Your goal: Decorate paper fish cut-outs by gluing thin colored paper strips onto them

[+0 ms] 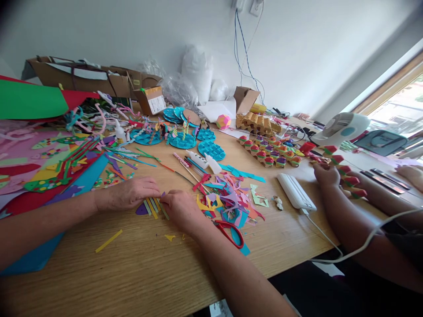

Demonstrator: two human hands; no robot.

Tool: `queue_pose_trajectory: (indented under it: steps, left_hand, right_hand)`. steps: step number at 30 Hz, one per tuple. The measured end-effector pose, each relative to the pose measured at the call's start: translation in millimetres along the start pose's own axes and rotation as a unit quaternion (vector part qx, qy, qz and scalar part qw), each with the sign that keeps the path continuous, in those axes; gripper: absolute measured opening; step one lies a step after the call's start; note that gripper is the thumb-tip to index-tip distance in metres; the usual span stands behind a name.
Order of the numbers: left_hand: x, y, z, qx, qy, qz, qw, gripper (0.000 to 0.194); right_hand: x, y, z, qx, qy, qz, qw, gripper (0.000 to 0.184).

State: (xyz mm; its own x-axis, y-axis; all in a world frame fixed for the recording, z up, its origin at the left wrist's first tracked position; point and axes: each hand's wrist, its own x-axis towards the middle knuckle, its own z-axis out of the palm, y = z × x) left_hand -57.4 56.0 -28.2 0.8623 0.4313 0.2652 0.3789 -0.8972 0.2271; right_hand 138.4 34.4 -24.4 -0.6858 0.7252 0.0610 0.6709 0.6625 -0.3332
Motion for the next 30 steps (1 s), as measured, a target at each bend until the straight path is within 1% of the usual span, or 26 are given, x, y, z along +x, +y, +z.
queue_pose_trajectory:
  steps: [3,6,8,9,12,15,17,18,19,20,21,23,24,25,26,27,28,29,30]
  left_hand:
    - [2,-1,1.8,0.0,-0.001,0.005,1.0,0.028]
    - [2,-1,2.5,0.001,-0.022,0.0,1.0,0.024]
    - [2,0,2.4,-0.012,-0.028,-0.017,0.999,0.026]
    - [2,0,1.8,-0.025,-0.023,-0.034,0.999,0.027]
    - [2,0,-4.6,-0.062,0.03,-0.106,0.992,0.03]
    - [1,1,-19.1,-0.09,0.099,-0.189,0.973,0.028]
    - [0,7,-31.1,-0.149,0.149,-0.26,0.942,0.021]
    - [-1,12,-36.9,-0.198,0.178,-0.294,0.918,0.016]
    - [-3,18,-42.2,-0.256,0.208,-0.323,0.887,0.013]
    - [-4,25,-46.7,-0.32,0.24,-0.346,0.849,0.011]
    - [-6,34,-50.2,-0.384,0.271,-0.365,0.804,0.011]
    - [-11,52,-53.5,-0.494,0.315,-0.386,0.712,0.01]
    - [-13,61,-53.1,-0.534,0.33,-0.389,0.675,0.01]
    - [-15,71,-51.1,-0.561,0.341,-0.388,0.647,0.01]
    - [-17,80,-47.6,-0.577,0.345,-0.386,0.631,0.009]
    - [-19,89,-42.6,-0.584,0.343,-0.383,0.628,0.008]
    - [-20,97,-36.5,-0.584,0.328,-0.376,0.64,0.007]
    - [-21,105,-29.4,-0.574,0.3,-0.375,0.663,0.007]
    - [-22,111,-21.7,-0.552,0.267,-0.373,0.696,0.008]
  right_hand:
    - [0,-1,1,-0.011,-0.003,-0.009,1.0,0.023]
    - [-1,-2,-1,-0.014,-0.008,-0.004,1.0,0.022]
    - [0,-3,-3,-0.007,-0.007,0.004,1.0,0.022]
    - [0,-2,-4,-0.001,0.0,0.007,1.0,0.022]
    - [0,0,-4,0.029,0.048,0.012,0.998,0.021]
    - [-1,3,-6,0.059,0.128,0.017,0.99,0.02]
    - [-2,5,-7,0.071,0.191,0.02,0.979,0.019]
    - [-2,6,-7,0.076,0.22,0.021,0.972,0.018]
    - [-3,7,-8,0.079,0.244,0.02,0.966,0.017]
    - [-3,7,-8,0.083,0.26,0.018,0.962,0.016]
    - [-3,8,-8,0.085,0.272,0.016,0.958,0.015]
    - [-4,8,-8,0.087,0.284,0.01,0.955,0.014]
    - [-4,8,-7,0.087,0.285,0.006,0.954,0.014]
    - [-4,7,-7,0.087,0.283,0.002,0.955,0.014]
    - [-4,6,-7,0.089,0.28,-0.001,0.956,0.013]
    - [-5,4,-7,0.09,0.274,-0.007,0.958,0.012]
    - [-5,3,-8,0.092,0.266,-0.016,0.96,0.011]
    - [-6,1,-8,0.092,0.259,-0.026,0.961,0.009]
    - [-6,-1,-9,0.092,0.254,-0.035,0.962,0.008]
